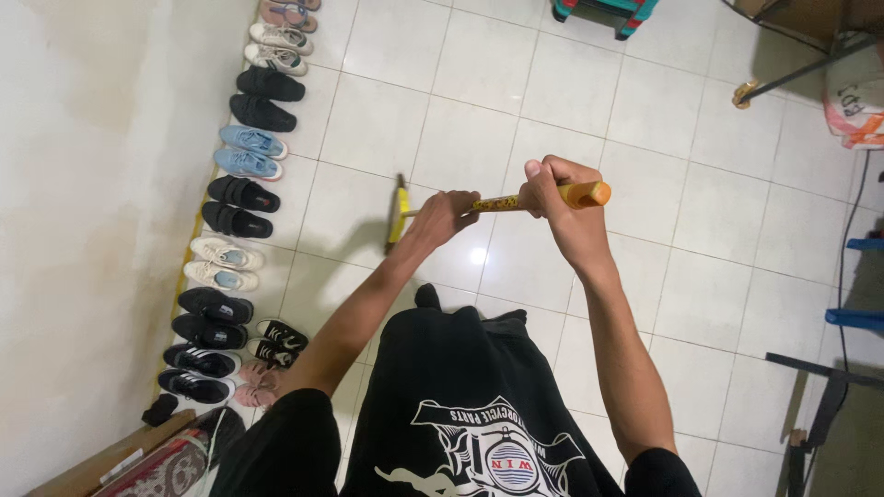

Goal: The person sweeps a tiled floor using a broom, moving the broom head across the surface to gather debris near a doorway and a row of shoes.

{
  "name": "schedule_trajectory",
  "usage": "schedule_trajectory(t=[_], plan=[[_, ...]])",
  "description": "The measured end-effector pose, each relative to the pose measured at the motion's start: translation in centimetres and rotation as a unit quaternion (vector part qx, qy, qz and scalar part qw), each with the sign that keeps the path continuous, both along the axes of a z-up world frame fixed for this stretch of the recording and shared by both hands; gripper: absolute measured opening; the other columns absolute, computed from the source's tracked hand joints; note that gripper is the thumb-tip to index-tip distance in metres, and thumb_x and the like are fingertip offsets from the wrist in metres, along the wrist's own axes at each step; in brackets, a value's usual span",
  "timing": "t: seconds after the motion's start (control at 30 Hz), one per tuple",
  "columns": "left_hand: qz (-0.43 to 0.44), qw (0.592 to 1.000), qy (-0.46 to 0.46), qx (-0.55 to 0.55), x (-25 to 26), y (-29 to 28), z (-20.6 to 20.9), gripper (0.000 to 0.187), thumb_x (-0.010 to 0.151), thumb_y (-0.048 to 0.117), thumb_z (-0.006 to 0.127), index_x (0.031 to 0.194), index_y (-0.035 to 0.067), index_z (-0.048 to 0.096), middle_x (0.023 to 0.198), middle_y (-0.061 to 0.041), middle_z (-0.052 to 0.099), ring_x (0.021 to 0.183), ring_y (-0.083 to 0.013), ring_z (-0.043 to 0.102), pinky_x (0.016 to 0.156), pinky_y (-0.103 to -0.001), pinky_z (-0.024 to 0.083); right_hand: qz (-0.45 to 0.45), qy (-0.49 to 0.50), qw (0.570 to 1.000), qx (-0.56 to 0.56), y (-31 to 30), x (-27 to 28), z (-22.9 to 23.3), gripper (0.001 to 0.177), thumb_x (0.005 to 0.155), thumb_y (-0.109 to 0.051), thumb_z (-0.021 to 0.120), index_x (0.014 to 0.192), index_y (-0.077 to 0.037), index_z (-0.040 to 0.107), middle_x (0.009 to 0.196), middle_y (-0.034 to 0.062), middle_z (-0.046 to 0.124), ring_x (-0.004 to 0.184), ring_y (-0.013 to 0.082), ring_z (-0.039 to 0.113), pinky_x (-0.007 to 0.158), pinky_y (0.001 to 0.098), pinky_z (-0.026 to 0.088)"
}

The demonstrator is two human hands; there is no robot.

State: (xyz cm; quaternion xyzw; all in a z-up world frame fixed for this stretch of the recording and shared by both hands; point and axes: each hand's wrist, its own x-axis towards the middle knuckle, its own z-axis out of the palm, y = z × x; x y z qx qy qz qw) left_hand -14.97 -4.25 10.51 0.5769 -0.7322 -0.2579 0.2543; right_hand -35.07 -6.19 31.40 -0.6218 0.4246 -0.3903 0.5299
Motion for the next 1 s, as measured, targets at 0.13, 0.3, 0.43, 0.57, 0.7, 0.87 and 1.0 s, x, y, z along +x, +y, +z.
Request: schedule_trajectory(t=[0.13,0.3,0.43,0.57,0.7,0.87,1.0], plan=[[-0.006,0.987,-0.084,0.137,0.6,0.3,-0.6,0.014,0.092,0.016,0.071,0.104,0.008,0.07,0.093,-0.014,0.073,0.089,-0.0337,0.07,0.082,-0.046,0.054,0.003,-0.038,0.999,0.015,0.6,-1.4,-2.6,0.048,0.107,-0.028,0.058,0.065,-0.01,0.044,0.058,0.0012,0.051,0.056,0.0094,0.049,0.053,0.0277,0.039],[-0.003,0.992,-0.088,0.087,3.3,1.5,-3.3,0.015,0.083,0.013,0.075,0.095,0.006,0.069,0.091,-0.014,0.073,0.089,-0.0369,0.068,0.078,-0.048,0.053,0.018,-0.084,0.996,0.015,1.7,0.5,-7.2,0.047,0.108,-0.026,0.057,0.066,-0.009,0.044,0.058,0.0011,0.048,0.057,0.0094,0.051,0.052,0.0281,0.04],[0.034,0.98,-0.086,0.177,4.5,1.6,-5.7,0.014,0.083,0.016,0.076,0.092,0.008,0.07,0.083,-0.015,0.072,0.085,-0.0375,0.068,0.077,-0.048,0.053,0.046,-0.068,0.996,0.021,2.5,2.5,-8.4,0.045,0.109,-0.023,0.054,0.067,-0.008,0.046,0.06,0.0011,0.049,0.056,0.009,0.044,0.053,0.0276,0.038],[0.044,0.987,-0.076,0.133,4.8,1.8,-7.5,0.013,0.082,0.015,0.075,0.091,0.007,0.069,0.084,-0.017,0.072,0.085,-0.0391,0.068,0.074,-0.049,0.054,0.056,0.01,0.998,0.017,2.6,4.1,-7.1,0.047,0.108,-0.021,0.05,0.064,-0.008,0.049,0.056,-0.0002,0.048,0.051,0.0085,0.04,0.049,0.0276,0.036],[0.082,0.99,-0.04,0.103,3.6,1.9,-8.2,0.008,0.087,0.014,0.068,0.083,0.006,0.069,0.084,-0.017,0.071,0.083,-0.0395,0.068,0.074,-0.048,0.056,0.059,0.026,0.998,0.005,2.5,4.8,-5.4,0.047,0.109,-0.02,0.052,0.064,-0.006,0.047,0.055,0.0011,0.045,0.051,0.0093,0.037,0.05,0.0286,0.036],[0.045,0.996,-0.018,0.081,0.9,1.0,-7.4,0.011,0.084,0.014,0.065,0.077,0.006,0.069,0.081,-0.016,0.07,0.082,-0.04,0.067,0.073,-0.05,0.054,0.051,0.064,0.996,-0.023,2.2,3.8,-3.0,0.046,0.107,-0.018,0.053,0.063,-0.005,0.046,0.055,0.0003,0.046,0.051,0.0083,0.039,0.048,0.0285,0.035],[0.017,0.995,0.067,0.065,-1.7,0.0,-5.7,0.013,0.081,0.018,0.068,0.077,0.005,0.068,0.079,-0.016,0.07,0.078,-0.04,0.067,0.07,-0.049,0.053,0.027,0.08,0.996,-0.01,1.6,3.4,-1.1,0.045,0.105,-0.017,0.054,0.062,-0.004,0.045,0.053,-0.0003,0.045,0.05,0.0076,0.039,0.047,0.0288,0.035]])
